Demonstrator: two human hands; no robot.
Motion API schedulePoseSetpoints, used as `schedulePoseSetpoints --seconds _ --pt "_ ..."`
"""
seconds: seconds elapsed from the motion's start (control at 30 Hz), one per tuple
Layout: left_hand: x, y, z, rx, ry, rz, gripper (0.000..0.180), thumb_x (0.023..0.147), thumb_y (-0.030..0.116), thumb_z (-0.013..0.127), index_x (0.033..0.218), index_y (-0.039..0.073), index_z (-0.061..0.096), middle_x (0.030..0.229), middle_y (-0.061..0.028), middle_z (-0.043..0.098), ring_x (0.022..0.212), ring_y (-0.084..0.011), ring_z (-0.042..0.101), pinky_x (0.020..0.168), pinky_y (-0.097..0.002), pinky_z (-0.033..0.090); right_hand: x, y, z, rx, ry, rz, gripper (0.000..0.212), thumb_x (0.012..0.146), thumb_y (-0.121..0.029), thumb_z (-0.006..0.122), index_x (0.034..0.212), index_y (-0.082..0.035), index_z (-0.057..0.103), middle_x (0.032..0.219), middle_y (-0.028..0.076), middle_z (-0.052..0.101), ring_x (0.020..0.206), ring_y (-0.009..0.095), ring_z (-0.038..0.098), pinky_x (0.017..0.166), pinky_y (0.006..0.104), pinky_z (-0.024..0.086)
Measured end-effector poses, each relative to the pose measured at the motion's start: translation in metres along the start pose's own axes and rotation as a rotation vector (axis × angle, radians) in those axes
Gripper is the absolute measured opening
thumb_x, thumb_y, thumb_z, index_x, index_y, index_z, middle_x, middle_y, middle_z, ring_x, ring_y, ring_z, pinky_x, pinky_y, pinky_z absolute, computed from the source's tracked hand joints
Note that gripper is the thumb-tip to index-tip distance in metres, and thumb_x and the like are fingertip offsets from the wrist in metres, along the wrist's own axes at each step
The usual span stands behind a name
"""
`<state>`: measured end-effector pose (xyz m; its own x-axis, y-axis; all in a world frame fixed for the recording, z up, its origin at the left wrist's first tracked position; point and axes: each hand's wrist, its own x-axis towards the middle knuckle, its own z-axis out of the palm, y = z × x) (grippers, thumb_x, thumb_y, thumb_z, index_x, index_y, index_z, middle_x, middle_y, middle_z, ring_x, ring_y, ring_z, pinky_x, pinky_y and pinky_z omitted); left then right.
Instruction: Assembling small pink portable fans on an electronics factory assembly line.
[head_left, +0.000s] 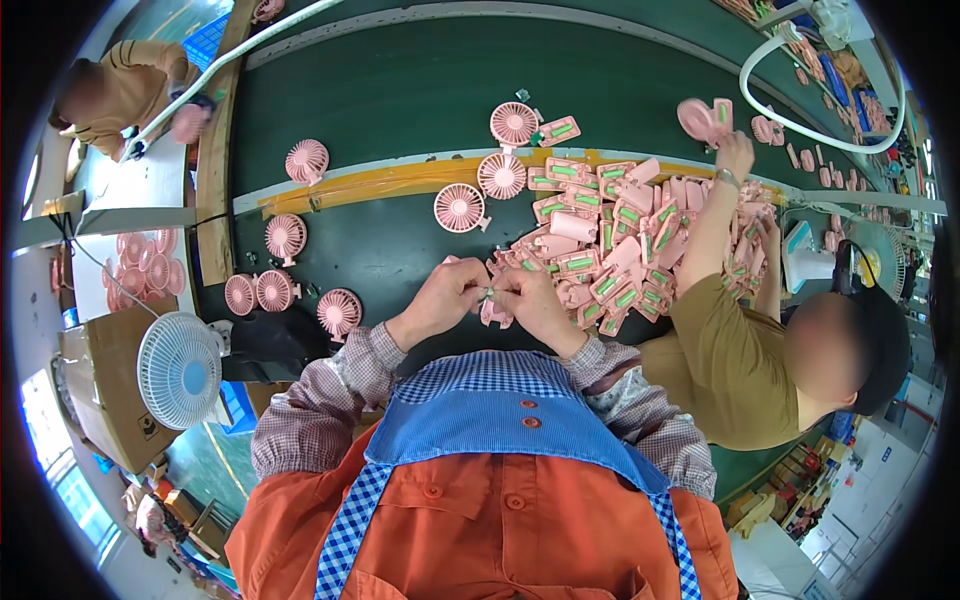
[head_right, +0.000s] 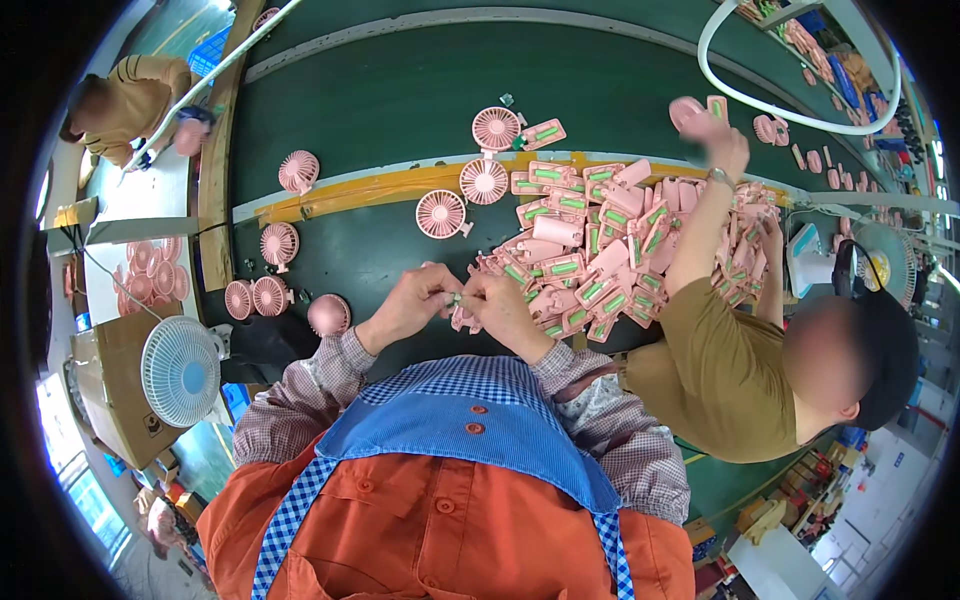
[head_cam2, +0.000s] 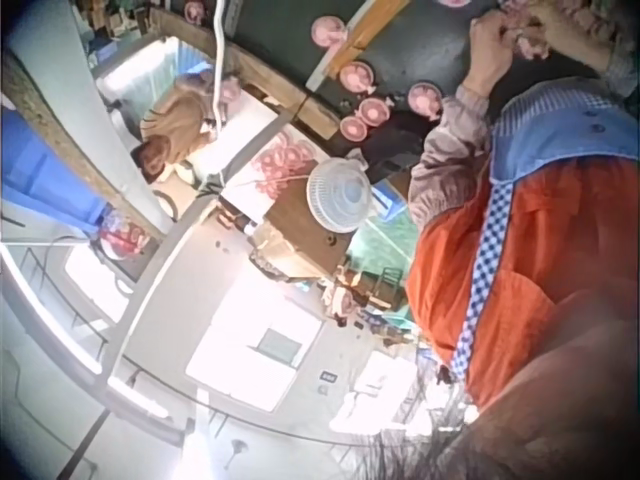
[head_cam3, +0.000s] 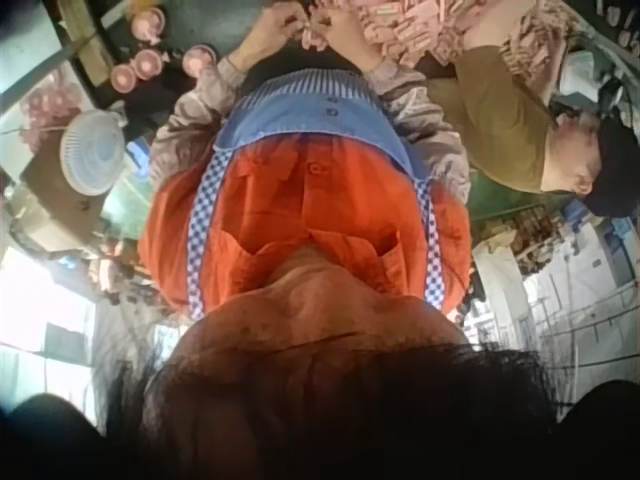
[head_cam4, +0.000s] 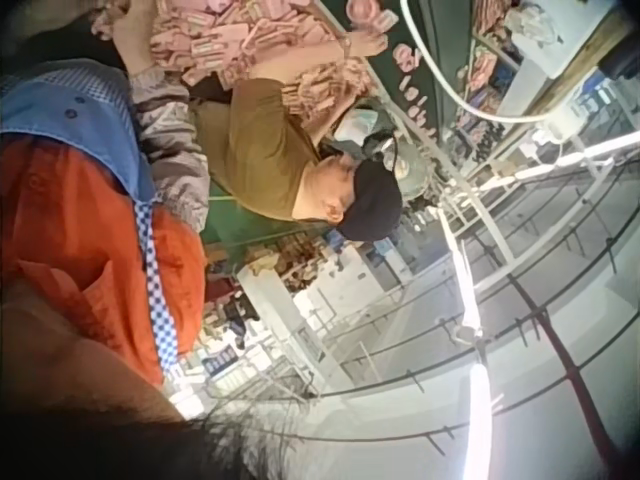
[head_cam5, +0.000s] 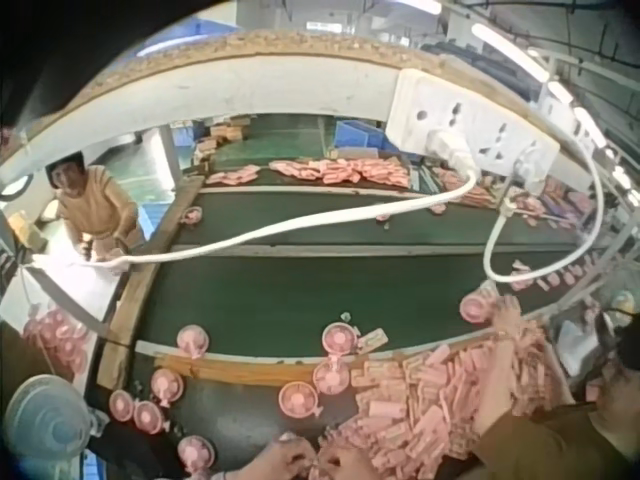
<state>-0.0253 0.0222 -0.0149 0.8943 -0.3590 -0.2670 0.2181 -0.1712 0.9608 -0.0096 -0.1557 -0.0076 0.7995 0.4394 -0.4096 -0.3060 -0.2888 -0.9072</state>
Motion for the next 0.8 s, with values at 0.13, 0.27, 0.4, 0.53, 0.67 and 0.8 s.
schedulePoseSetpoints --seconds 0.13,0.27,0.4,0.53,0.67,0.8 --pt "0.002 -0.016 -0.004 -0.02 -0.057 -0.095 0.007 0.076 -0.005 0.054 0.082 -0.002 0.055 0.068 -0.0097 0.056 0.062 -0.0148 0.058 0.053 -0.0284 0.047 0.007 0.033 0.003 -0.061 -0.02 -0.074 0.006 0.077 -0.003 0.063 0.078 0.002 0.061 0.064 0.008 0.06 0.054 0.012 0.057 0.051 0.0239 0.046" --pt "0.015 -0.018 -0.025 0.112 0.003 0.034 0.006 0.075 -0.005 0.055 0.081 -0.003 0.056 0.068 -0.0087 0.056 0.063 -0.0139 0.057 0.056 -0.0283 0.046 0.021 0.039 0.003 0.03 0.204 -0.213 0.011 0.078 -0.004 0.063 0.088 0.001 0.063 0.075 0.007 0.061 0.061 0.009 0.056 0.054 0.022 0.045" --pt "0.038 -0.01 -0.066 0.111 0.226 0.046 0.005 0.078 -0.005 0.055 0.081 -0.002 0.057 0.071 -0.0018 0.056 0.067 -0.0078 0.053 0.061 -0.023 0.044 0.027 0.076 -0.03 0.135 0.316 -0.01 0.013 0.084 -0.002 0.058 0.096 0.002 0.062 0.076 0.003 0.06 0.068 0.006 0.055 0.059 0.0195 0.045" --pt "0.076 0.021 -0.102 -0.092 0.437 0.033 0.007 0.084 -0.001 0.051 0.078 -0.001 0.055 0.065 -0.003 0.055 0.052 -0.0068 0.052 0.045 -0.0223 0.041 0.022 0.114 -0.042 -0.058 0.34 -0.009 0.013 0.082 0.0 0.057 0.094 0.002 0.061 0.08 0.004 0.061 0.07 0.008 0.057 0.061 0.0215 0.046" --pt "0.132 0.013 -0.131 -0.091 0.62 0.166 0.007 0.084 0.0 0.052 0.078 -0.003 0.055 0.066 -0.0057 0.059 0.051 -0.0082 0.053 0.047 -0.022 0.043 0.026 0.12 -0.033 -0.244 0.368 -0.118 0.018 0.074 0.002 0.061 0.092 -0.002 0.062 0.089 0.013 0.06 0.074 0.025 0.059 0.066 0.0304 0.049" --pt "0.189 -0.021 -0.157 -0.139 0.724 0.133 0.008 0.085 0.002 0.054 0.089 -0.004 0.058 0.076 -0.005 0.059 0.064 -0.01 0.056 0.058 -0.0227 0.047 0.034 0.111 -0.023 -0.353 0.371 -0.096 0.02 0.072 0.0 0.063 0.092 -0.004 0.062 0.092 0.012 0.06 0.084 0.027 0.058 0.072 0.0353 0.048"
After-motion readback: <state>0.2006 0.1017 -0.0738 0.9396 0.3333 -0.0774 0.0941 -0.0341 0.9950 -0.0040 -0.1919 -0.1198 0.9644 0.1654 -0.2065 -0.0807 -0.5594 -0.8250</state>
